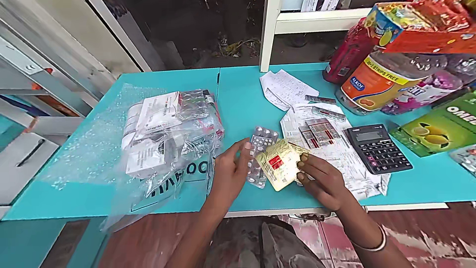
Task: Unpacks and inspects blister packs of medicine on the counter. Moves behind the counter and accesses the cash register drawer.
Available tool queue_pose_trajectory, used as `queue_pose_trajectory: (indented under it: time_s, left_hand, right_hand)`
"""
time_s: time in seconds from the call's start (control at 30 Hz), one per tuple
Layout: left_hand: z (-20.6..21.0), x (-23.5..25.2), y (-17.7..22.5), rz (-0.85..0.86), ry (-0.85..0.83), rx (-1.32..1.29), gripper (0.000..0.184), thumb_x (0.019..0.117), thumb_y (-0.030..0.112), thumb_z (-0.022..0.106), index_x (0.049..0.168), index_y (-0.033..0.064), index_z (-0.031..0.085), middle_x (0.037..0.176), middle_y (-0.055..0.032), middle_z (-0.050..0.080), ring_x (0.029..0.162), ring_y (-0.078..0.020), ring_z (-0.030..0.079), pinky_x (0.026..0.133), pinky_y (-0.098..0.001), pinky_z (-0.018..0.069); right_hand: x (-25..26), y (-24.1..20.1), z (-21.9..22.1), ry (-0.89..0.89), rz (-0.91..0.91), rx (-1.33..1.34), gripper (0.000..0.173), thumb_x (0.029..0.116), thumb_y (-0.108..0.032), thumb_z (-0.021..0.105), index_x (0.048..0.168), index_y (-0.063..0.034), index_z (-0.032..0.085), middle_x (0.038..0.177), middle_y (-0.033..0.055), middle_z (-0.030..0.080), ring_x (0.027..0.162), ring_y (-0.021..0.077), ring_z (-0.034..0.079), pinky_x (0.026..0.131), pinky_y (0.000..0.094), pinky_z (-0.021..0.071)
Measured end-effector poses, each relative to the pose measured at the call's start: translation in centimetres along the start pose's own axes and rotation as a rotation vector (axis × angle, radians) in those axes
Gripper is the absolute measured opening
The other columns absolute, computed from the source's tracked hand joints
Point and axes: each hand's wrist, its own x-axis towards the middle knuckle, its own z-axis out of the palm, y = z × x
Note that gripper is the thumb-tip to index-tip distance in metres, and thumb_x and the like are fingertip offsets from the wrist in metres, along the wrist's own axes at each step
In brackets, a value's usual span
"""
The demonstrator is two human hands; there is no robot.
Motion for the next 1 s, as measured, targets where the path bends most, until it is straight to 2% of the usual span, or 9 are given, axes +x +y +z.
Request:
queue_pose_trajectory:
  time_s: [0.13, 0.27, 0.4, 0.47, 0.57, 0.7, 0.8, 0.87, 1.0]
  left_hand:
    - [-0.3, 0.3, 1.4, -0.152, -0.306, -0.398, 0.043, 0.1044, 0.033, 0.056, 0.131, -0.0001, 0.064, 0.122, -0.0065, 0.071, 0.105, -0.0075, 0.069, 0.086, -0.0253, 0.0592]
    - [-0.3, 0.2, 2.7, -0.577, -0.592, -0.825, 0.037, 0.1040, 0.026, 0.056, 0.136, 0.0082, 0.052, 0.107, -0.0013, 0.073, 0.088, -0.0097, 0.074, 0.072, -0.0260, 0.0625]
    - [-0.6, -0.7, 2.4, -0.677, -0.425, -0.944, 0.035, 0.1026, 0.021, 0.058, 0.136, 0.0104, 0.051, 0.106, -0.0052, 0.074, 0.085, -0.0125, 0.075, 0.064, -0.0246, 0.0617]
    - [-0.6, -1.3, 1.6, -0.526, -0.318, -0.891, 0.029, 0.0997, 0.016, 0.062, 0.126, 0.0054, 0.056, 0.105, -0.0054, 0.074, 0.088, -0.0123, 0.073, 0.070, -0.0258, 0.0617]
    - [0.0, -2.0, 1.2, -0.387, -0.194, -0.758, 0.018, 0.0978, 0.012, 0.066, 0.112, 0.0025, 0.058, 0.096, -0.0045, 0.072, 0.088, -0.0129, 0.072, 0.078, -0.0301, 0.0621]
    - [0.3, -2.8, 1.7, -0.427, -0.192, -0.761, 0.017, 0.1072, 0.017, 0.050, 0.117, 0.0032, 0.054, 0.095, -0.0029, 0.072, 0.081, -0.0082, 0.071, 0.069, -0.0237, 0.0605]
    - [-0.3, -3.3, 1.7, -0.531, -0.238, -0.915, 0.024, 0.1107, 0.023, 0.035, 0.114, 0.0127, 0.056, 0.074, 0.0064, 0.061, 0.051, 0.0040, 0.046, 0.043, -0.0118, 0.0355]
    - [-0.9, -3.5, 1.3, -0.576, -0.279, -1.019, 0.023, 0.1113, 0.022, 0.033, 0.109, 0.0160, 0.055, 0.065, 0.0098, 0.048, 0.044, 0.0040, 0.032, 0.040, -0.0121, 0.0284]
    - [-1.0, -4.3, 1.3, -0.604, -0.301, -1.072, 0.020, 0.1117, 0.021, 0.028, 0.111, 0.0176, 0.048, 0.059, 0.0111, 0.038, 0.042, 0.0034, 0.028, 0.040, -0.0125, 0.0276]
  right_hand:
    - [0.5, -0.1, -0.3, -0.015, -0.053, 0.035, 0.005, 0.1044, -0.004, 0.053, 0.109, -0.0039, 0.052, 0.126, 0.0153, 0.061, 0.128, 0.0245, 0.059, 0.114, 0.0389, 0.0435]
    - [1.0, -0.4, 0.2, -0.019, -0.024, 0.125, 0.008, 0.1040, -0.004, 0.055, 0.111, -0.0057, 0.052, 0.128, 0.0140, 0.058, 0.131, 0.0240, 0.057, 0.117, 0.0429, 0.0405]
    - [0.9, -2.1, 1.7, 0.061, 0.540, 0.328, 0.027, 0.0990, -0.021, 0.065, 0.125, -0.0195, 0.060, 0.142, 0.0004, 0.053, 0.140, 0.0123, 0.047, 0.117, 0.0326, 0.0411]
    - [1.3, -3.6, 1.9, 0.130, 0.887, 0.742, 0.042, 0.0972, -0.018, 0.066, 0.138, -0.0100, 0.060, 0.143, 0.0048, 0.058, 0.132, 0.0179, 0.057, 0.109, 0.0348, 0.0513]
    - [2.7, -5.3, 2.0, 0.112, 1.216, 1.090, 0.053, 0.1063, -0.034, 0.053, 0.146, 0.0010, 0.048, 0.128, 0.0081, 0.067, 0.113, 0.0207, 0.068, 0.094, 0.0390, 0.0605]
    - [4.5, -5.9, 3.0, 0.110, 1.167, 0.945, 0.036, 0.0982, -0.009, 0.064, 0.131, 0.0043, 0.060, 0.112, 0.0049, 0.073, 0.094, 0.0104, 0.072, 0.082, 0.0254, 0.0619]
    - [4.7, -5.0, 2.8, 0.170, 1.258, 0.921, 0.021, 0.1008, -0.009, 0.059, 0.118, 0.0001, 0.068, 0.096, 0.0018, 0.074, 0.085, 0.0096, 0.072, 0.079, 0.0256, 0.0614]
    - [4.7, -4.6, 2.8, 0.251, 1.381, 0.973, 0.019, 0.1020, -0.010, 0.057, 0.115, -0.0008, 0.067, 0.095, 0.0050, 0.074, 0.084, 0.0128, 0.073, 0.079, 0.0293, 0.0626]
    - [4.9, -5.0, 3.9, 0.365, 1.527, 0.972, 0.015, 0.1025, -0.010, 0.055, 0.108, -0.0007, 0.066, 0.093, 0.0069, 0.072, 0.084, 0.0133, 0.071, 0.079, 0.0293, 0.0616]
